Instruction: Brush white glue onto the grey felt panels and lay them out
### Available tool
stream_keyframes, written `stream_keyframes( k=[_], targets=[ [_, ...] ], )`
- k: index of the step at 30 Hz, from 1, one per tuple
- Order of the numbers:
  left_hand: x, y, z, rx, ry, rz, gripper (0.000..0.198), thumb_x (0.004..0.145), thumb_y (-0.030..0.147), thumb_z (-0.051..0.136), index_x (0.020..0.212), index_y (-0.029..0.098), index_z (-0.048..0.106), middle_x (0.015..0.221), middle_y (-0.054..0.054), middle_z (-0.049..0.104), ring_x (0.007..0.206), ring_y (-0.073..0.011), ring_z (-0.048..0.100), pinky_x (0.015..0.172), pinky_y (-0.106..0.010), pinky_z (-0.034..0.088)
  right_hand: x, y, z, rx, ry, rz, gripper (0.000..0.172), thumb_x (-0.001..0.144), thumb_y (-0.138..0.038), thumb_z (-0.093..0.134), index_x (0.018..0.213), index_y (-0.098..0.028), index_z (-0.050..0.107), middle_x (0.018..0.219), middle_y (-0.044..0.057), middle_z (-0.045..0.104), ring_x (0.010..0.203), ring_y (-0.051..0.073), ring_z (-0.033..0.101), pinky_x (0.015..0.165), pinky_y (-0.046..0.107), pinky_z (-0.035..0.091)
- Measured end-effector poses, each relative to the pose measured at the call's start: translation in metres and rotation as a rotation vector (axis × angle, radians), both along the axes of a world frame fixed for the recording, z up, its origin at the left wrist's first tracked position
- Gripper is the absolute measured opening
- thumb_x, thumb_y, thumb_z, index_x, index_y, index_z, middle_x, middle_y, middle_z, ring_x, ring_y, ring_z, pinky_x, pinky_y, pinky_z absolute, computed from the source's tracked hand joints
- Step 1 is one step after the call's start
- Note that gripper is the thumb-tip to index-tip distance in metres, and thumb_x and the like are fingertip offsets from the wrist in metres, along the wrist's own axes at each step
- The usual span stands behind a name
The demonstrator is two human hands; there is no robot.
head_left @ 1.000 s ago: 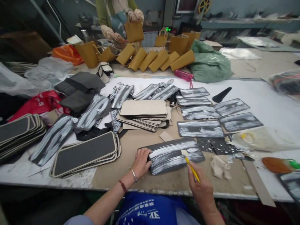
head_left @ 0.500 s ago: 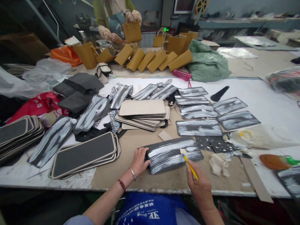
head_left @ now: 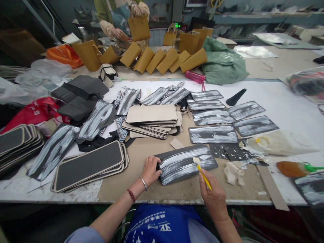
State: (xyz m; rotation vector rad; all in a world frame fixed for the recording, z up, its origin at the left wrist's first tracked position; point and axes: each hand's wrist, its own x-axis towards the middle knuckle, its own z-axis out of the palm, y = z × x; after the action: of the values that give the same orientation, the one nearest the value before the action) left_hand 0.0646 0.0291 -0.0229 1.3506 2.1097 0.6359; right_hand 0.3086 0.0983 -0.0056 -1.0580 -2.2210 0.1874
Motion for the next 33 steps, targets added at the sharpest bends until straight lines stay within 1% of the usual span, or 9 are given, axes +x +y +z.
stream_keyframes(
  k=[2,5,8,12,16,21,25,27,33],
  targets=[
    [0.003,-0.002,0.001,0.021,-0.114,0.013,0.033,0.06,0.003,0.056,0.087,0.02,0.047,0.086,-0.001,0.05,0.087,-0.019,0.048,0.082,-0.036,0.04,0.0,0.0,0.0,-0.001,-0.002,-0.006,0.024,0.089,-0.021,0.046,0.112,-0.018,0.052,0.096,0.008,0.064,0.087,0.018,0.061,0.08,0.032,0.05],
    [0.008,-0.007,0.0,0.0,-0.459,0.057,0.042,0.066,0.005,0.051,0.104,0.018,0.04,0.073,0.003,0.05,0.067,-0.0131,0.05,0.067,-0.028,0.042,-0.001,0.0,0.0,0.004,0.006,-0.008,0.024,0.088,-0.02,0.047,0.111,-0.017,0.052,0.096,0.008,0.064,0.088,0.018,0.062,0.08,0.031,0.05],
    [0.011,-0.011,-0.002,0.008,-0.78,0.196,0.051,0.068,0.009,0.05,0.115,0.017,0.03,0.065,0.007,0.051,0.059,-0.0099,0.053,0.06,-0.023,0.041,-0.002,0.0,-0.002,0.0,0.021,-0.013,0.023,0.088,-0.02,0.047,0.11,-0.017,0.053,0.095,0.008,0.064,0.087,0.018,0.062,0.079,0.031,0.05],
    [0.015,-0.011,-0.008,0.019,-0.942,0.44,0.048,0.062,0.017,0.059,0.103,0.017,0.035,0.055,0.01,0.053,0.049,-0.0081,0.052,0.053,-0.02,0.041,0.001,0.001,0.002,-0.032,0.035,-0.009,0.022,0.088,-0.022,0.048,0.108,-0.016,0.055,0.095,0.008,0.065,0.087,0.018,0.062,0.081,0.031,0.049],
    [0.018,-0.009,-0.013,0.007,-0.959,0.529,0.031,0.055,0.021,0.064,0.077,0.018,0.042,0.05,0.008,0.054,0.045,-0.0082,0.051,0.049,-0.021,0.042,-0.001,0.0,0.021,-0.127,0.121,-0.043,0.02,0.087,-0.025,0.049,0.102,-0.018,0.06,0.092,0.007,0.066,0.084,0.017,0.063,0.081,0.03,0.049],
    [0.019,-0.008,-0.009,0.003,-0.973,0.512,0.024,0.052,0.025,0.066,0.066,0.017,0.049,0.049,0.006,0.055,0.046,-0.0091,0.051,0.048,-0.021,0.042,-0.041,-0.023,0.036,-0.538,0.399,-0.09,0.021,0.083,-0.033,0.053,0.093,-0.018,0.064,0.09,0.006,0.067,0.083,0.019,0.063,0.076,0.031,0.052],
    [0.019,-0.009,-0.002,0.008,-0.972,0.468,0.029,0.049,0.031,0.066,0.07,0.016,0.054,0.053,0.003,0.059,0.051,-0.0112,0.055,0.05,-0.022,0.043,-0.068,-0.025,0.016,-0.947,0.641,-0.08,0.029,0.081,-0.041,0.052,0.088,-0.017,0.064,0.086,0.007,0.066,0.073,0.019,0.065,0.065,0.031,0.055],
    [0.019,-0.009,-0.001,0.003,-0.962,0.457,0.032,0.049,0.035,0.064,0.073,0.015,0.055,0.057,0.001,0.061,0.054,-0.013,0.056,0.052,-0.023,0.044,-0.056,-0.01,0.003,-0.958,0.662,-0.161,0.034,0.078,-0.046,0.053,0.089,-0.015,0.063,0.086,0.008,0.067,0.073,0.02,0.065,0.066,0.033,0.054],
    [0.021,-0.01,0.0,0.002,-0.951,0.468,0.032,0.049,0.037,0.063,0.072,0.017,0.055,0.057,0.001,0.062,0.056,-0.0146,0.057,0.053,-0.024,0.045,0.038,0.056,-0.007,-0.641,0.455,-0.606,0.049,0.075,-0.057,0.05,0.094,-0.014,0.063,0.079,0.01,0.069,0.078,0.026,0.065,0.074,0.037,0.05]
  ],
)
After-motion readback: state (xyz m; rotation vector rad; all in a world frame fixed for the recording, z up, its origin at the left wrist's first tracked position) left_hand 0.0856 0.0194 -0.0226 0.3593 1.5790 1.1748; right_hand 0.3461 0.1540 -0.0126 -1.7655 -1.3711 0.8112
